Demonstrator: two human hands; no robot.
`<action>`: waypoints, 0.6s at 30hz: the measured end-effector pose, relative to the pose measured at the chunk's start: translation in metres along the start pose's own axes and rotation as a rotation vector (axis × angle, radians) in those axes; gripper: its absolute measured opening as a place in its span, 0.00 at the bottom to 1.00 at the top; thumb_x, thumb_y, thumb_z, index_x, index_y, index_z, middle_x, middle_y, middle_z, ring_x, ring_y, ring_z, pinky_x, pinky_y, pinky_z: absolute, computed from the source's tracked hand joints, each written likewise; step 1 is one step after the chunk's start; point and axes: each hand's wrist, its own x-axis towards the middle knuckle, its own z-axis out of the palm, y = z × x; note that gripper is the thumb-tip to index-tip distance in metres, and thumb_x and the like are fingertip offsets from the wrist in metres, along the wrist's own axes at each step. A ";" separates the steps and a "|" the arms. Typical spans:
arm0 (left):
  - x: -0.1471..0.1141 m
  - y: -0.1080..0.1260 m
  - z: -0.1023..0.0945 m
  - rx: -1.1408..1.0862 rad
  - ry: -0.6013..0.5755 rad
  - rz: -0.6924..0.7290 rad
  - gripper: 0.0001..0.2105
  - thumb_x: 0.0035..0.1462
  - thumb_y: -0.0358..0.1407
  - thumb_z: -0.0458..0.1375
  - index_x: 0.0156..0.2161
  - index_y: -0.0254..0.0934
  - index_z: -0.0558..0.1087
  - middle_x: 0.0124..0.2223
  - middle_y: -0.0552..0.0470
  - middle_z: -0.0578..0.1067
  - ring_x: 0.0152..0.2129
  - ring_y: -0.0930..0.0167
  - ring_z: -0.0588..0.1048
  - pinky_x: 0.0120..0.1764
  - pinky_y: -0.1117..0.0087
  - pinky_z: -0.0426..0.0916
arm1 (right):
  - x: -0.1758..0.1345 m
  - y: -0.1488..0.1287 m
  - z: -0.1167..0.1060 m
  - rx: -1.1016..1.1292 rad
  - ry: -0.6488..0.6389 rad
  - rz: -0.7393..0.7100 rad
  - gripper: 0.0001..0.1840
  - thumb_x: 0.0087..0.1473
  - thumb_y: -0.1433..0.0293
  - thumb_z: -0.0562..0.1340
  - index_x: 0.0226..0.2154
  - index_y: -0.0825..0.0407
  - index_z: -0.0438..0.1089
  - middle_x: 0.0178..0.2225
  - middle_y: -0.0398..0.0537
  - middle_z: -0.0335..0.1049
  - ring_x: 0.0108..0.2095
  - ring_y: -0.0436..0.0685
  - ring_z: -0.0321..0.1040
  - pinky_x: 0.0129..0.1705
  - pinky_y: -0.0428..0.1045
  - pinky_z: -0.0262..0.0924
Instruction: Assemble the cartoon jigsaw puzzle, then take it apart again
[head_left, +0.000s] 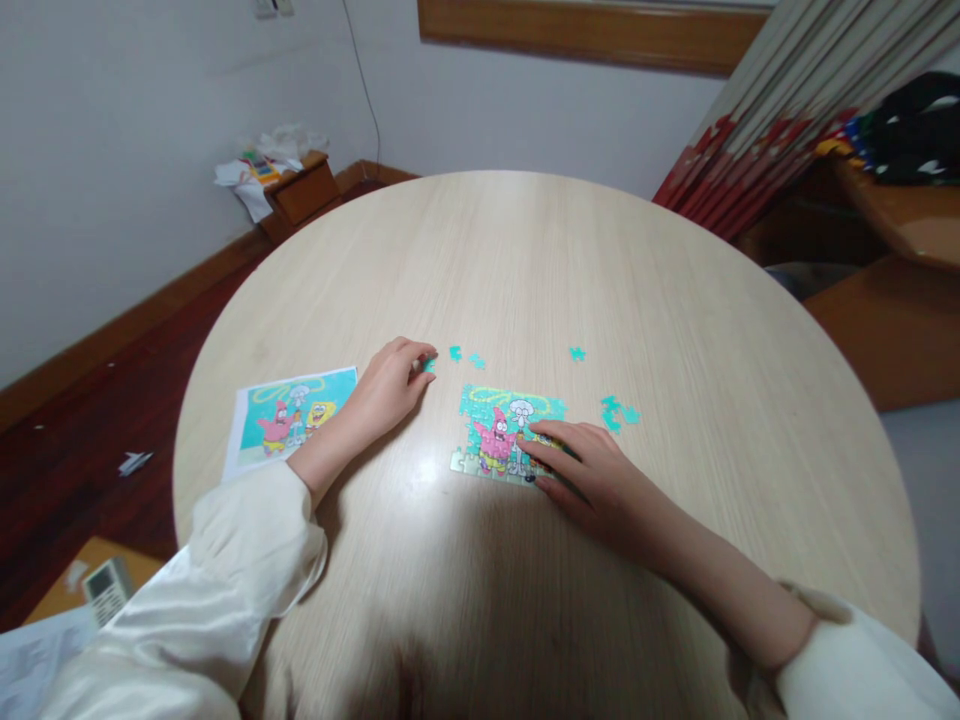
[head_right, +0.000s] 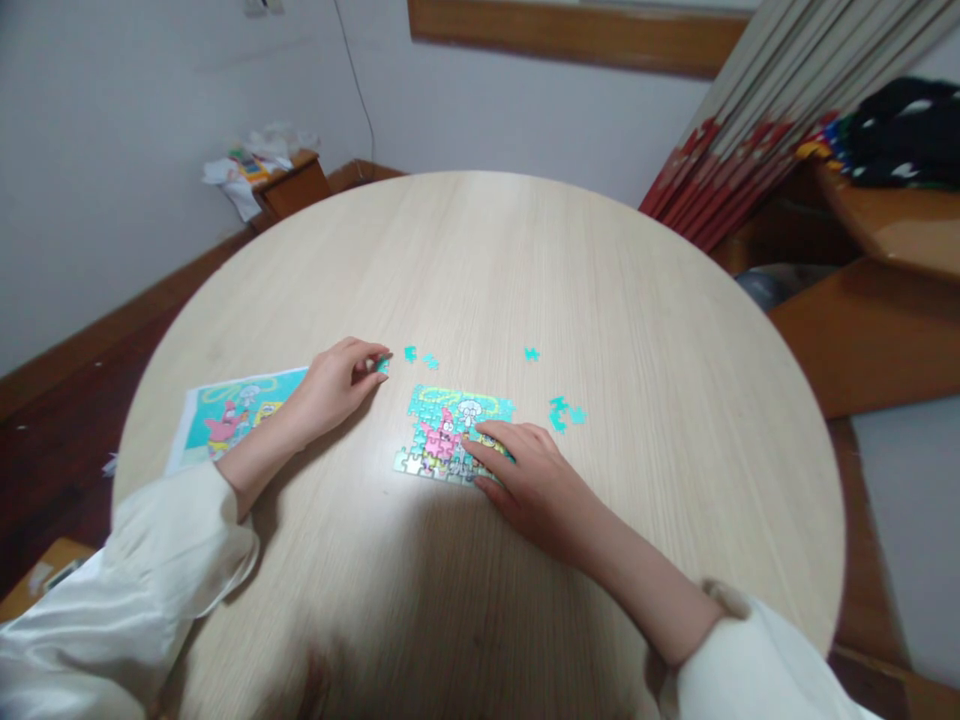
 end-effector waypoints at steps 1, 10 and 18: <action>0.000 0.000 0.000 -0.010 0.008 0.003 0.12 0.54 0.27 0.58 0.44 0.36 0.72 0.40 0.48 0.73 0.34 0.70 0.71 0.40 0.67 0.67 | 0.000 0.000 0.000 0.002 -0.001 0.004 0.18 0.58 0.73 0.54 0.50 0.50 0.68 0.48 0.58 0.70 0.47 0.61 0.67 0.47 0.60 0.62; -0.001 0.009 -0.002 -0.163 0.029 0.019 0.06 0.53 0.26 0.57 0.37 0.37 0.71 0.35 0.50 0.72 0.31 0.72 0.70 0.37 0.69 0.67 | 0.001 0.001 0.000 -0.002 0.023 -0.033 0.16 0.59 0.73 0.54 0.48 0.54 0.68 0.48 0.59 0.70 0.46 0.61 0.67 0.46 0.59 0.62; -0.007 0.025 0.003 -0.706 -0.174 -0.239 0.05 0.48 0.31 0.60 0.30 0.36 0.68 0.27 0.52 0.74 0.26 0.74 0.72 0.33 0.70 0.69 | -0.001 0.001 0.001 -0.002 0.013 -0.019 0.16 0.59 0.72 0.53 0.49 0.52 0.68 0.49 0.58 0.70 0.47 0.61 0.67 0.46 0.59 0.62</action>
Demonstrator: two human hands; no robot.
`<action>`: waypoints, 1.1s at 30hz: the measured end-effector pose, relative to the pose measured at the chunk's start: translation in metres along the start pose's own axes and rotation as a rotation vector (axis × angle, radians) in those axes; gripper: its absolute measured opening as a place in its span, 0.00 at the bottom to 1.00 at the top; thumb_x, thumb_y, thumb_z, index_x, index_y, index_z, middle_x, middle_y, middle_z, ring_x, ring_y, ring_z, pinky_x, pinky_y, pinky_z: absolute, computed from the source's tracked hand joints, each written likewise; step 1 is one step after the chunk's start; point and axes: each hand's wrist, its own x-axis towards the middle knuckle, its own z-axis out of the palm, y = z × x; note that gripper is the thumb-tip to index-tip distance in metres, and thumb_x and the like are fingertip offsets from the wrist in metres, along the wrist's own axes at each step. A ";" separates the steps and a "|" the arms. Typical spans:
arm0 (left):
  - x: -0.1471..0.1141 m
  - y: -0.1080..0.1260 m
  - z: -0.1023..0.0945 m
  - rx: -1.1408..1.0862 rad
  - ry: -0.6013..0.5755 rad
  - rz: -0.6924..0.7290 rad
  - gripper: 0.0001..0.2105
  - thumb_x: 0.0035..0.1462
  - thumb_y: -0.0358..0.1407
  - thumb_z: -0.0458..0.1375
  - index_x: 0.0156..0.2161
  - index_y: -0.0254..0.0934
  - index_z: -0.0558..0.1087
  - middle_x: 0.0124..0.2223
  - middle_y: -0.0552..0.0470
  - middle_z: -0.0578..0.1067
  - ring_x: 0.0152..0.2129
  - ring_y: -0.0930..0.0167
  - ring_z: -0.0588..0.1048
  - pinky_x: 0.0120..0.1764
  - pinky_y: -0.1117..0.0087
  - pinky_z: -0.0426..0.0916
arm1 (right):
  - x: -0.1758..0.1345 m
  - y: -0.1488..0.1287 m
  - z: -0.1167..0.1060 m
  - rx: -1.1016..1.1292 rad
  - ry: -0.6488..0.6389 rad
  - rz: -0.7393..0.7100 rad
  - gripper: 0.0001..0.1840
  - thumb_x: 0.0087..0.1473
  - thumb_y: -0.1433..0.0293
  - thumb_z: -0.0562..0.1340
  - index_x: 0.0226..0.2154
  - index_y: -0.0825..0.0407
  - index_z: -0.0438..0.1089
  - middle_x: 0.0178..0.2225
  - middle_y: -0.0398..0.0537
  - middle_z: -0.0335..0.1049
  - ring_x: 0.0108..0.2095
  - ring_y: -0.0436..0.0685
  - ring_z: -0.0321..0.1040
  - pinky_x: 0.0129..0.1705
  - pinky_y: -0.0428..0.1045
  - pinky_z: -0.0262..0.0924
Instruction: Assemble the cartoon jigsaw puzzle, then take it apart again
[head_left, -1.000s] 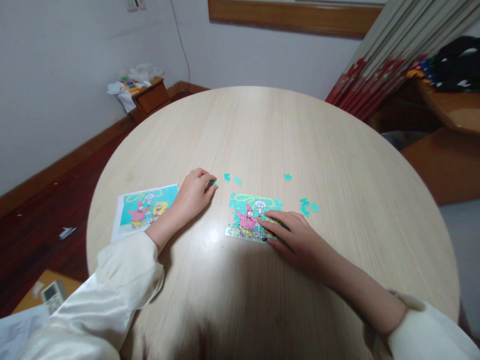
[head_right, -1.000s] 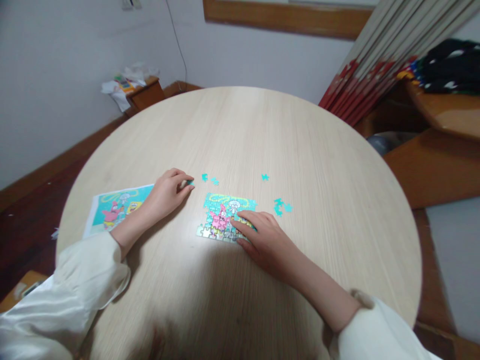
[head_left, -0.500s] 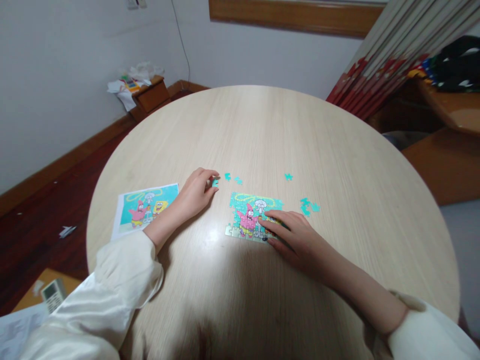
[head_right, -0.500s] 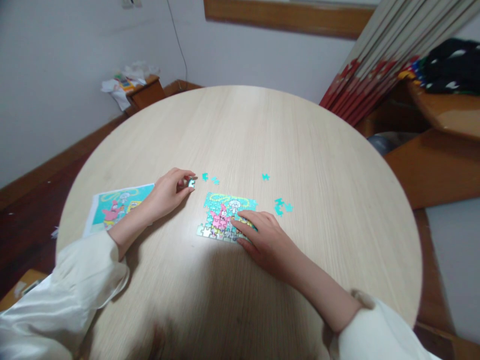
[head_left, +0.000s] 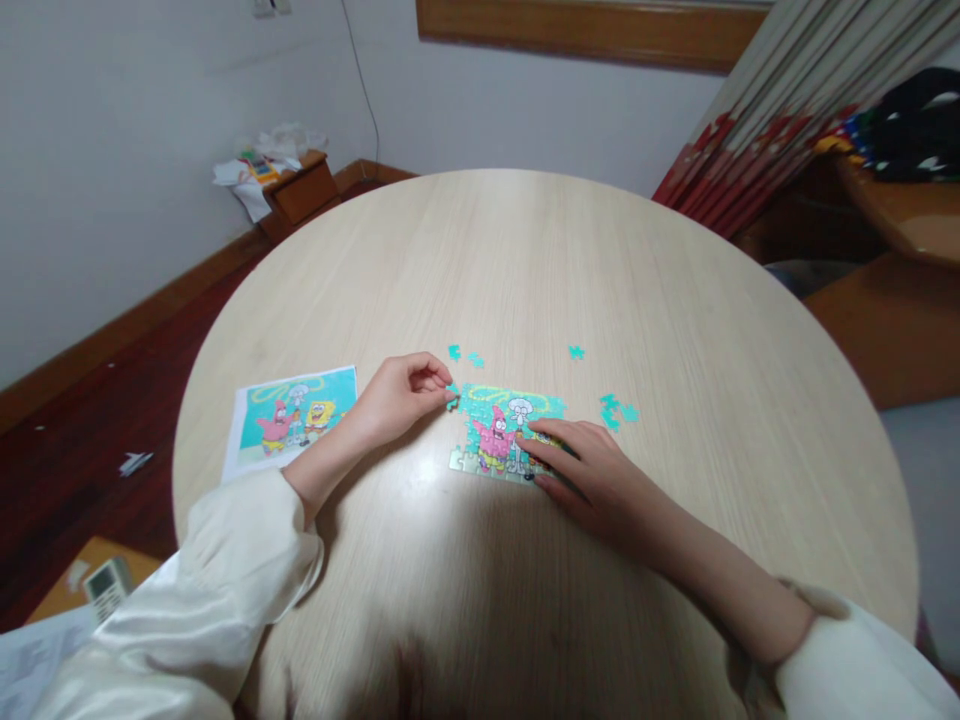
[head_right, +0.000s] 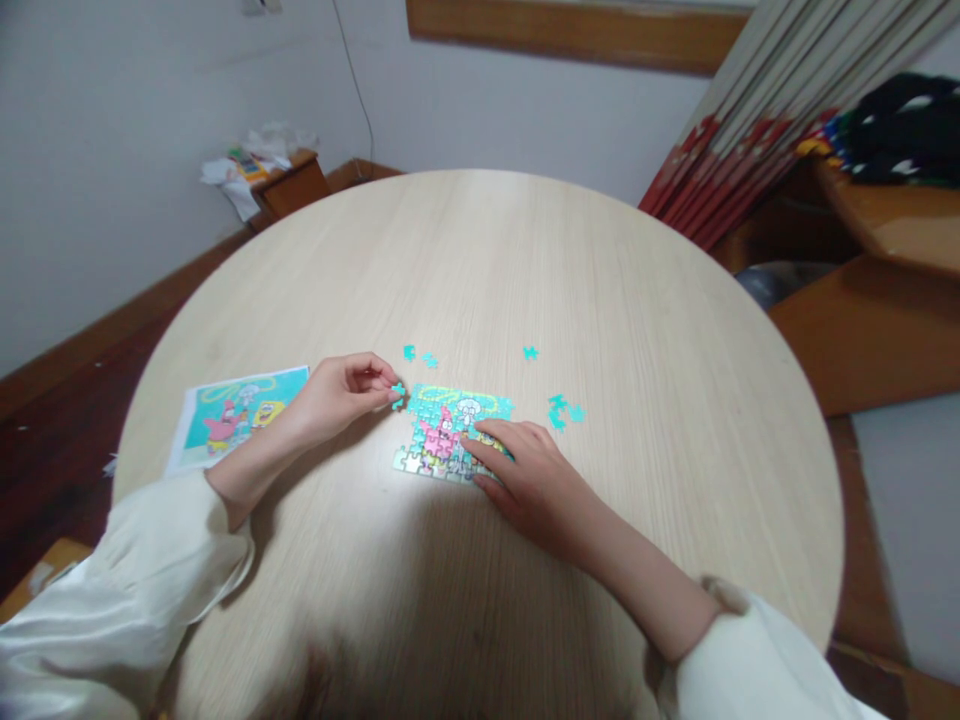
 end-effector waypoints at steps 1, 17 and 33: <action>-0.002 0.002 0.003 -0.012 -0.014 -0.018 0.05 0.47 0.31 0.61 0.30 0.36 0.68 0.27 0.53 0.73 0.25 0.74 0.72 0.32 0.70 0.69 | 0.000 0.000 0.000 0.000 -0.001 -0.002 0.16 0.59 0.72 0.53 0.49 0.52 0.68 0.49 0.58 0.70 0.47 0.61 0.67 0.46 0.59 0.62; -0.015 0.010 0.016 0.123 0.014 0.008 0.03 0.46 0.28 0.60 0.28 0.35 0.70 0.25 0.54 0.72 0.24 0.74 0.71 0.30 0.72 0.67 | 0.003 0.000 -0.001 -0.014 -0.007 -0.007 0.17 0.58 0.73 0.54 0.49 0.53 0.69 0.48 0.59 0.71 0.47 0.62 0.67 0.46 0.60 0.62; -0.023 0.015 0.021 0.426 0.021 0.111 0.05 0.48 0.25 0.56 0.27 0.36 0.70 0.26 0.54 0.72 0.24 0.73 0.69 0.30 0.71 0.63 | 0.004 -0.003 -0.003 -0.016 -0.014 0.000 0.16 0.59 0.72 0.54 0.48 0.52 0.69 0.49 0.58 0.71 0.47 0.61 0.67 0.46 0.59 0.62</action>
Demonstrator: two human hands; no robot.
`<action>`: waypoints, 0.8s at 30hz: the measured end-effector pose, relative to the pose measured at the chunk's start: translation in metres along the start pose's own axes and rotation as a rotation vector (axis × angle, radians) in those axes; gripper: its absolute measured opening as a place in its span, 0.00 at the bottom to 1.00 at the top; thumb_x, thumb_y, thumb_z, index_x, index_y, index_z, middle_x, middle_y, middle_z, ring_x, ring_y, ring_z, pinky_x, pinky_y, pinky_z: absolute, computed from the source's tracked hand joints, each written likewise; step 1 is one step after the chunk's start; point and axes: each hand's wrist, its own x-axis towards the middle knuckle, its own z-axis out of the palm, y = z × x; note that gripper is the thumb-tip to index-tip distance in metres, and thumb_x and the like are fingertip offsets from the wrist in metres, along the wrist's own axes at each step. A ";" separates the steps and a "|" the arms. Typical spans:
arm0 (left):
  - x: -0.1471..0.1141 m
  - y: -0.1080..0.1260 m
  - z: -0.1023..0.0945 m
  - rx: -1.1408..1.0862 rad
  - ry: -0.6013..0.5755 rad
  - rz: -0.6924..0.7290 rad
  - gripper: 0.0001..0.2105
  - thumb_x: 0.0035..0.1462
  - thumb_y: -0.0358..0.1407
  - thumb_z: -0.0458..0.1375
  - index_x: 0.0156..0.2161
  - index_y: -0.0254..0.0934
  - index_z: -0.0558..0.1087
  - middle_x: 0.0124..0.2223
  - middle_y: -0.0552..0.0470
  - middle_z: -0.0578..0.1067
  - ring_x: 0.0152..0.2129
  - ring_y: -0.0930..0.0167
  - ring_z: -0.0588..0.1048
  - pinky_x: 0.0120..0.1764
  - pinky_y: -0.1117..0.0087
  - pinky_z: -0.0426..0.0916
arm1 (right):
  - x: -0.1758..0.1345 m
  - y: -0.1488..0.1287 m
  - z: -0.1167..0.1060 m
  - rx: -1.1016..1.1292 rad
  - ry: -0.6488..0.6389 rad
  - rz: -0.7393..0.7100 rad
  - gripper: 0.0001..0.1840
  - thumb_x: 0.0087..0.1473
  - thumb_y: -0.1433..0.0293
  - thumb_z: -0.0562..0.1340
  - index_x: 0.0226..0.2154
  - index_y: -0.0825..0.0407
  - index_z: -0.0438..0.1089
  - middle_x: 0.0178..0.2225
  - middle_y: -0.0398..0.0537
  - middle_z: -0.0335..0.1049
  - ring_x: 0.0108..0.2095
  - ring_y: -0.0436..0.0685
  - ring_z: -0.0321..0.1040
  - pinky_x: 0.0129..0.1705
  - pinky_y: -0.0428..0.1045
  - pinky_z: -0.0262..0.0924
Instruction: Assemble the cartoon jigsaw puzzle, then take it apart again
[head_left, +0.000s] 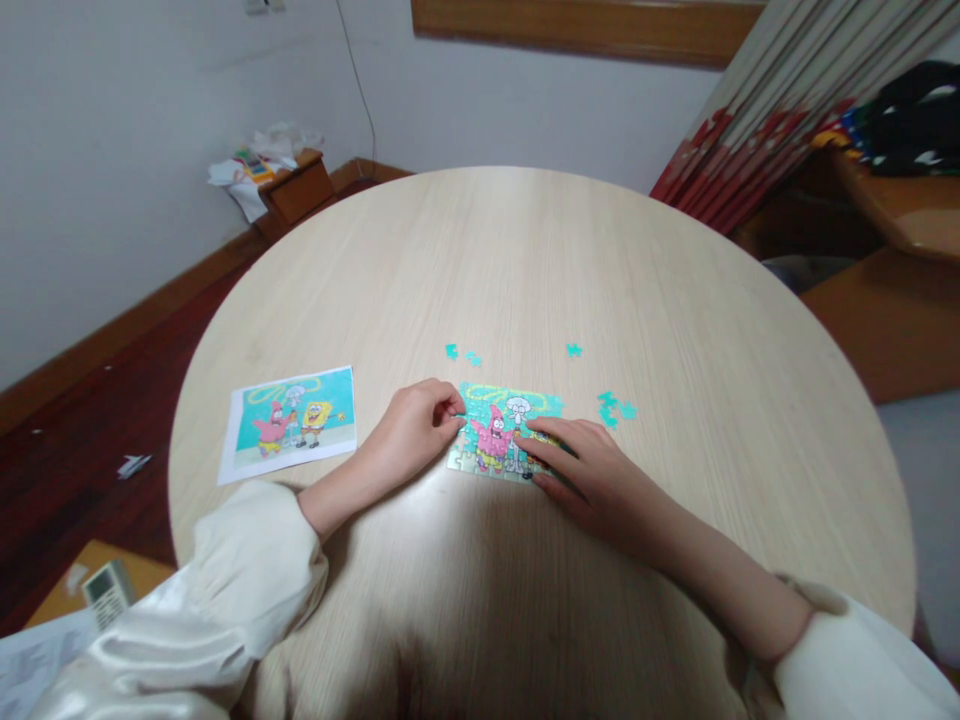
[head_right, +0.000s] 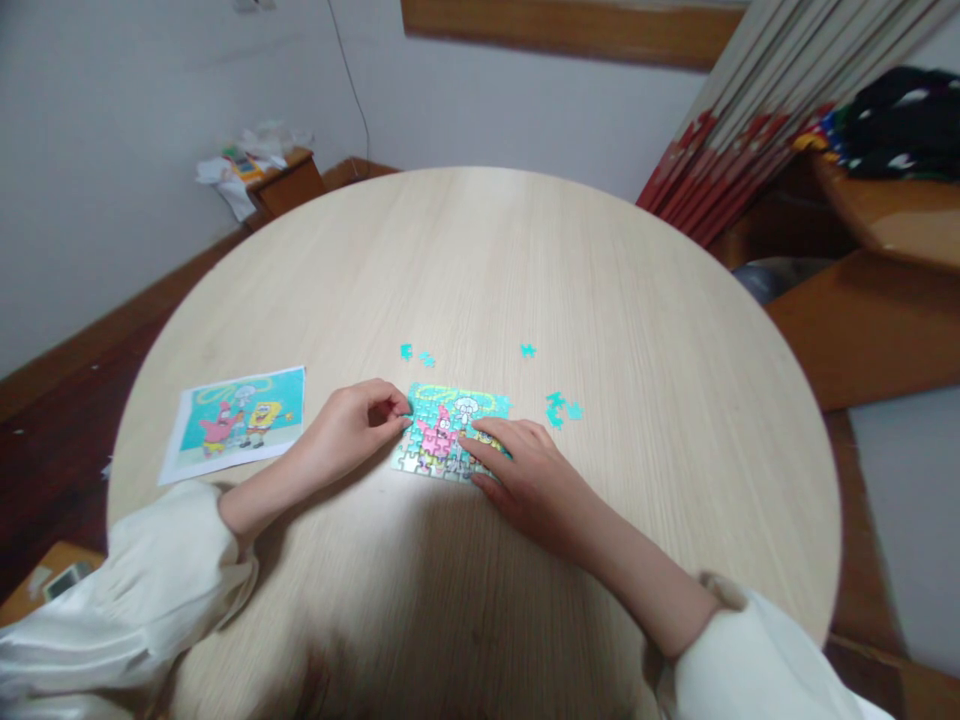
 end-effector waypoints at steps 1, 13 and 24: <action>0.000 0.000 0.000 0.019 -0.001 0.011 0.05 0.48 0.24 0.55 0.26 0.36 0.70 0.26 0.54 0.72 0.24 0.73 0.69 0.30 0.71 0.62 | 0.000 0.000 0.000 0.001 0.001 -0.002 0.16 0.59 0.72 0.54 0.48 0.52 0.69 0.48 0.58 0.71 0.47 0.61 0.67 0.45 0.59 0.62; -0.002 0.000 0.003 0.144 -0.036 0.058 0.08 0.52 0.25 0.53 0.26 0.35 0.71 0.26 0.52 0.73 0.24 0.72 0.68 0.29 0.70 0.61 | -0.001 0.001 0.000 -0.007 0.002 0.000 0.16 0.59 0.72 0.54 0.49 0.52 0.68 0.48 0.58 0.71 0.47 0.61 0.67 0.46 0.58 0.62; -0.005 0.013 -0.037 0.372 -0.209 0.197 0.14 0.59 0.28 0.49 0.40 0.36 0.77 0.33 0.49 0.75 0.29 0.71 0.72 0.33 0.71 0.64 | -0.001 0.001 0.001 0.014 0.014 0.002 0.16 0.58 0.73 0.55 0.48 0.52 0.69 0.48 0.59 0.70 0.47 0.62 0.67 0.46 0.59 0.61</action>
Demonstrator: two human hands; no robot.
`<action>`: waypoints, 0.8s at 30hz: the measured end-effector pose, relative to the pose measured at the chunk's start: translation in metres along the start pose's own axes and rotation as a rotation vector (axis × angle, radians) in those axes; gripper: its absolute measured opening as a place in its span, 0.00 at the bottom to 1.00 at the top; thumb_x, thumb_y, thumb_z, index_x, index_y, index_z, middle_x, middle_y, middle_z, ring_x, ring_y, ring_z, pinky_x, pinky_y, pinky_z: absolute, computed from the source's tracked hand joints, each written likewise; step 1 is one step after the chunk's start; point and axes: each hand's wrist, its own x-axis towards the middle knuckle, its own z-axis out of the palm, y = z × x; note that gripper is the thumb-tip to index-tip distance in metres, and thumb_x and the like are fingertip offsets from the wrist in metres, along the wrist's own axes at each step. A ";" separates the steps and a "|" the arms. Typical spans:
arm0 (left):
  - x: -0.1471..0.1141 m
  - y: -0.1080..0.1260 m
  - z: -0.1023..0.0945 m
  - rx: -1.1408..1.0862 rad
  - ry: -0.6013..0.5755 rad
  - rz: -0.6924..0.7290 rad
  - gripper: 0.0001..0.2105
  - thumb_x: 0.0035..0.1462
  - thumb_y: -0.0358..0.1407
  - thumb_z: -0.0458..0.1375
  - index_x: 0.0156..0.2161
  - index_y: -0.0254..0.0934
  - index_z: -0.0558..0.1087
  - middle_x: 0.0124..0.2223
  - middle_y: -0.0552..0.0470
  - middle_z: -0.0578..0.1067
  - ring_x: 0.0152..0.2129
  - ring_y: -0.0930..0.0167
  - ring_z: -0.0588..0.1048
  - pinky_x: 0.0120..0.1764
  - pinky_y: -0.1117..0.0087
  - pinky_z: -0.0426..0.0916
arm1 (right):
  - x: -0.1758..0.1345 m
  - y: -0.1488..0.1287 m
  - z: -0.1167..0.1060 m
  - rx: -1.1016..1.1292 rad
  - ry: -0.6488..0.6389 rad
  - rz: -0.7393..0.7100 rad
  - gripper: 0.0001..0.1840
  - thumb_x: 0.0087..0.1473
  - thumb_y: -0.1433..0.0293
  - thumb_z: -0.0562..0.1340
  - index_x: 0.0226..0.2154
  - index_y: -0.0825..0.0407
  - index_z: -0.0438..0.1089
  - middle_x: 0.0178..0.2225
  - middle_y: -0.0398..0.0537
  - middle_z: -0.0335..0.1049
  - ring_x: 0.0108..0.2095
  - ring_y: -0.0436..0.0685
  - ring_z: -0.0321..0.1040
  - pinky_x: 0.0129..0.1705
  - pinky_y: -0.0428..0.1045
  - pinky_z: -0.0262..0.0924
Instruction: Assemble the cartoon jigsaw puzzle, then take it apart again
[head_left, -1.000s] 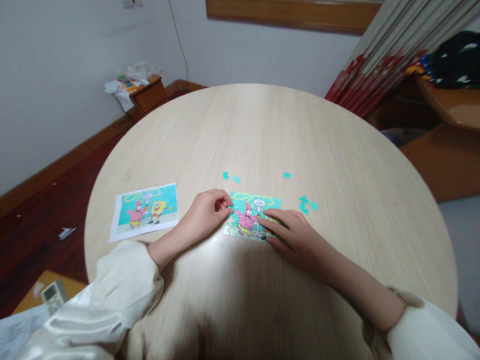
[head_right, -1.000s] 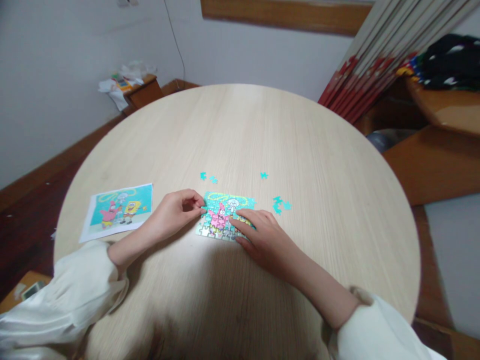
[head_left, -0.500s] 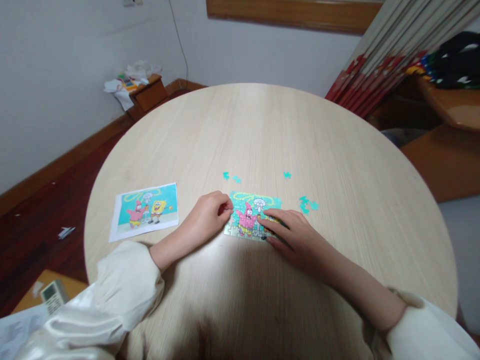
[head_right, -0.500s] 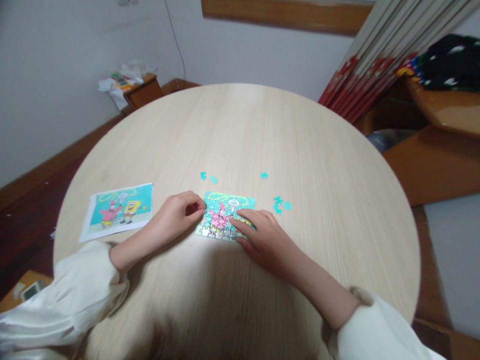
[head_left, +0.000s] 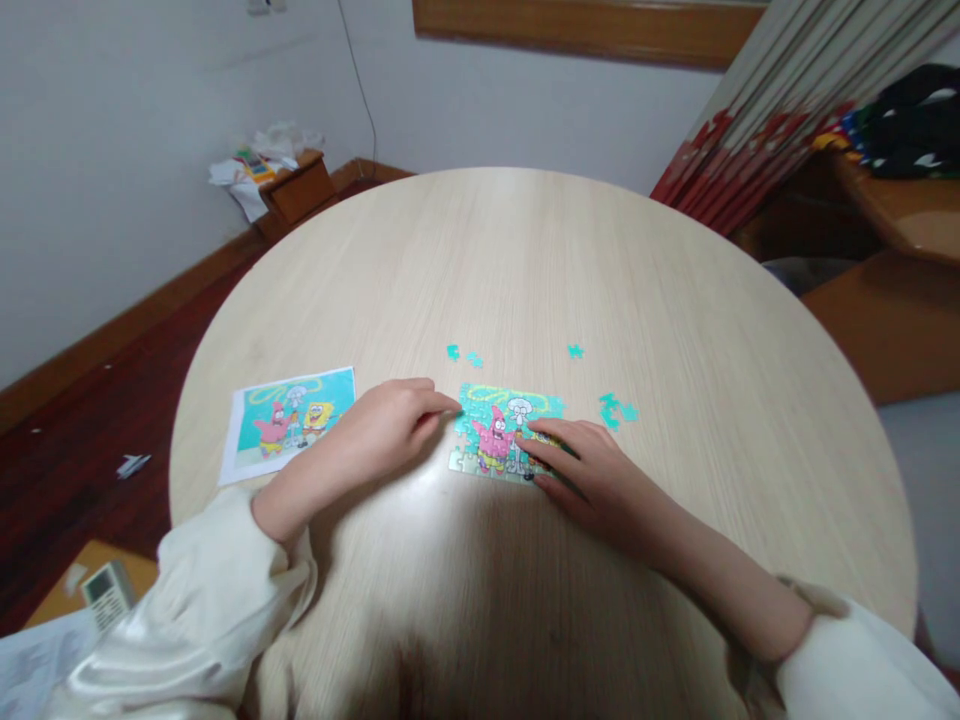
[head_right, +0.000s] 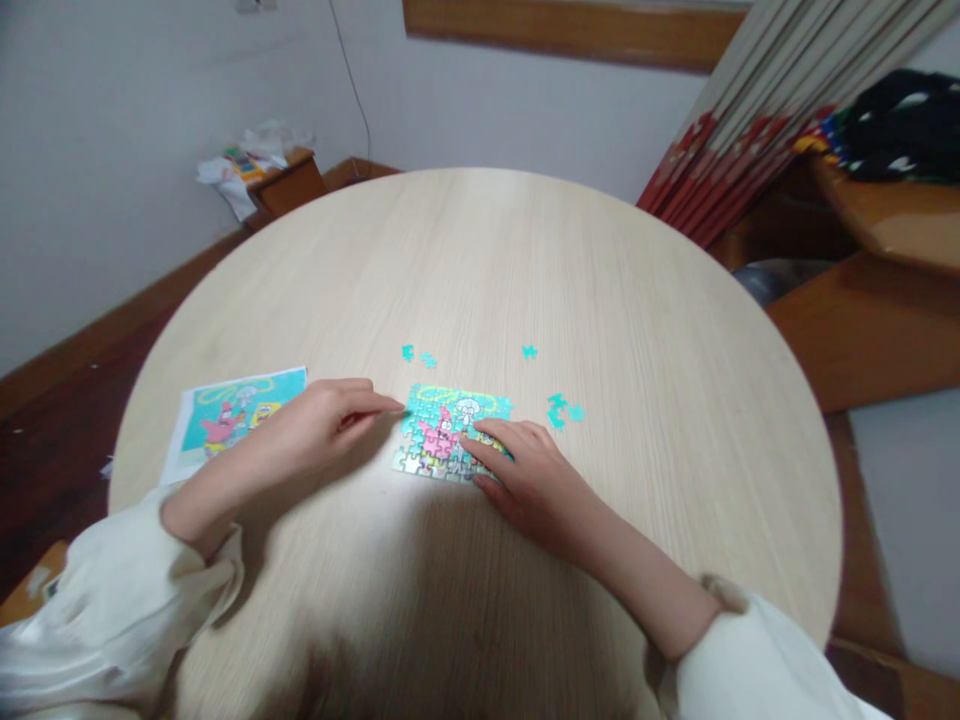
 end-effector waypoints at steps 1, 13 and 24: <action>-0.001 0.000 -0.002 0.055 -0.041 0.029 0.14 0.60 0.28 0.49 0.41 0.37 0.77 0.32 0.49 0.75 0.28 0.71 0.72 0.32 0.71 0.63 | 0.000 0.000 0.000 -0.002 0.001 0.000 0.16 0.58 0.73 0.55 0.48 0.52 0.69 0.48 0.59 0.70 0.47 0.62 0.67 0.46 0.59 0.61; -0.001 0.001 0.005 0.314 -0.247 0.094 0.17 0.60 0.27 0.47 0.48 0.38 0.75 0.32 0.49 0.73 0.24 0.72 0.70 0.27 0.73 0.58 | 0.001 0.000 -0.001 -0.027 0.013 -0.021 0.15 0.59 0.73 0.54 0.48 0.53 0.68 0.48 0.59 0.71 0.46 0.61 0.68 0.45 0.59 0.63; -0.002 -0.003 -0.002 0.284 -0.124 0.109 0.14 0.60 0.28 0.50 0.42 0.40 0.77 0.30 0.51 0.71 0.25 0.71 0.70 0.28 0.71 0.60 | 0.000 0.001 -0.001 -0.008 -0.005 -0.012 0.17 0.59 0.72 0.54 0.49 0.52 0.69 0.48 0.59 0.71 0.47 0.61 0.67 0.45 0.59 0.62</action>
